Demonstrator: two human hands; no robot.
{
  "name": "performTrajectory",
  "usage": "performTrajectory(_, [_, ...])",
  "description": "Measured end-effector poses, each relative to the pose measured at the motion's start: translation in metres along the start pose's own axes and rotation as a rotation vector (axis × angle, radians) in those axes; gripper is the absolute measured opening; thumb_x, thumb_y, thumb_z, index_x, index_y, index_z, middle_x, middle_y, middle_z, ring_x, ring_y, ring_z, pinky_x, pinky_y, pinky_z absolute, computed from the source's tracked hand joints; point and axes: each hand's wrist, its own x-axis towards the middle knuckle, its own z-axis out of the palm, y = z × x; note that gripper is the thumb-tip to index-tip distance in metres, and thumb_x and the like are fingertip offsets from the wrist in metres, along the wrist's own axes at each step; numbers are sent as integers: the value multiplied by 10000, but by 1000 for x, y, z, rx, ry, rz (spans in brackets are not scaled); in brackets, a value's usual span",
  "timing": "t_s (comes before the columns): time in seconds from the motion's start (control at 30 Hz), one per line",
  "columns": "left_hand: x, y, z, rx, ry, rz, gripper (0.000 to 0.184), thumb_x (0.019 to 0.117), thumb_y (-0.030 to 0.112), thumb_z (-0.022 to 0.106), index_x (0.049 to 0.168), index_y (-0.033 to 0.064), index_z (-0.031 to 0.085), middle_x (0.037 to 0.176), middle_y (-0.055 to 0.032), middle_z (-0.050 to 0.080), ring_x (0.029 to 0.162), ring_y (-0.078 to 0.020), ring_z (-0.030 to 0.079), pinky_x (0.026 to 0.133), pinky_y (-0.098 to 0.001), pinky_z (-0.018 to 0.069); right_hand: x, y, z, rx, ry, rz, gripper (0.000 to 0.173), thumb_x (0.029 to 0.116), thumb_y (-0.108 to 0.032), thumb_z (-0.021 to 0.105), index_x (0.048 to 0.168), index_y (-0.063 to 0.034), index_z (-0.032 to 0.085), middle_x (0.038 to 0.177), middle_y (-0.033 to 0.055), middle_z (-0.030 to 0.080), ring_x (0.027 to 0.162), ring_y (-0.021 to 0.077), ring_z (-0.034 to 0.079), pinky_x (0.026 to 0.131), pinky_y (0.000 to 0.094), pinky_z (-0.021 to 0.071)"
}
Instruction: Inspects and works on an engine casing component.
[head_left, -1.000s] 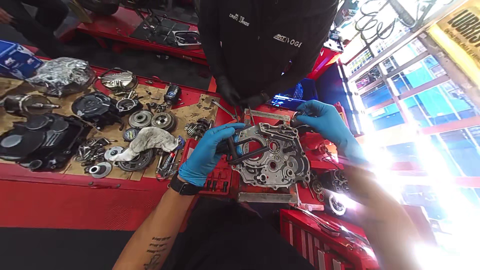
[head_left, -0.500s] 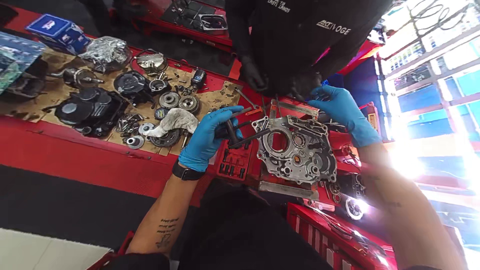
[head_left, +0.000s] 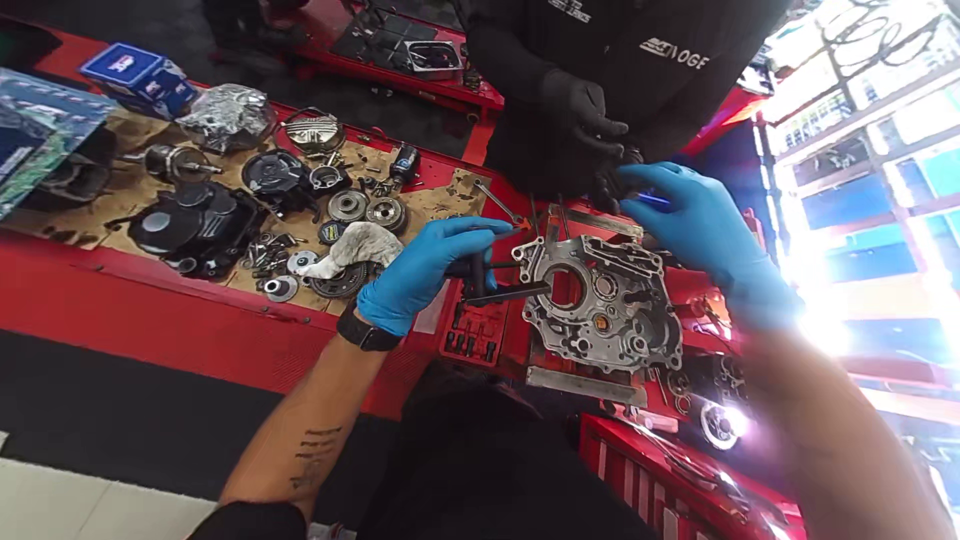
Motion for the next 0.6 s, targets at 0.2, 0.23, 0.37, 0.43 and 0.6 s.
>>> performTrajectory(0.2, [72, 48, 85, 409, -502, -150, 226, 1005, 253, 615, 1070, 69, 728, 858, -48, 722, 702, -115, 683, 620, -277, 594, -18, -36, 0, 679, -422, 59, 974, 835, -307, 824, 1622, -169, 267, 1324, 55, 649, 1119, 118, 662, 971, 336, 564])
performTrajectory(0.23, [84, 50, 98, 438, -553, -174, 267, 1012, 317, 603, 1059, 90, 736, 842, -33, 721, 694, -107, 684, 603, -279, 595, -27, -31, 2, 738, -401, 140, 980, 828, -286, 838, 1620, -180, 272, 1274, 66, 673, 1068, 126, 682, 937, 346, 581])
performTrajectory(0.37, [120, 54, 138, 348, -598, -345, 432, 1051, 451, 510, 1200, 77, 668, 974, -80, 720, 820, -194, 727, 699, -385, 637, -70, -2, 8, 1056, -198, 352, 562, 917, -172, 696, 1451, -141, 521, 1019, 80, 731, 853, 155, 707, 771, 323, 603])
performTrajectory(0.43, [130, 50, 152, 250, -581, -390, 445, 1073, 450, 448, 1201, 62, 626, 1023, -92, 703, 851, -197, 719, 727, -373, 627, -89, 18, 13, 1135, -78, 374, 531, 952, -126, 638, 1469, -129, 518, 970, 83, 723, 815, 139, 697, 743, 295, 596])
performTrajectory(0.6, [135, 8, 175, 122, -532, -201, 376, 1085, 327, 445, 1204, 50, 669, 1007, -69, 730, 875, -139, 700, 773, -290, 587, -122, 40, 30, 1240, 293, 391, 411, 1004, -93, 597, 1415, -94, 583, 1046, 98, 718, 814, 140, 676, 741, 288, 585])
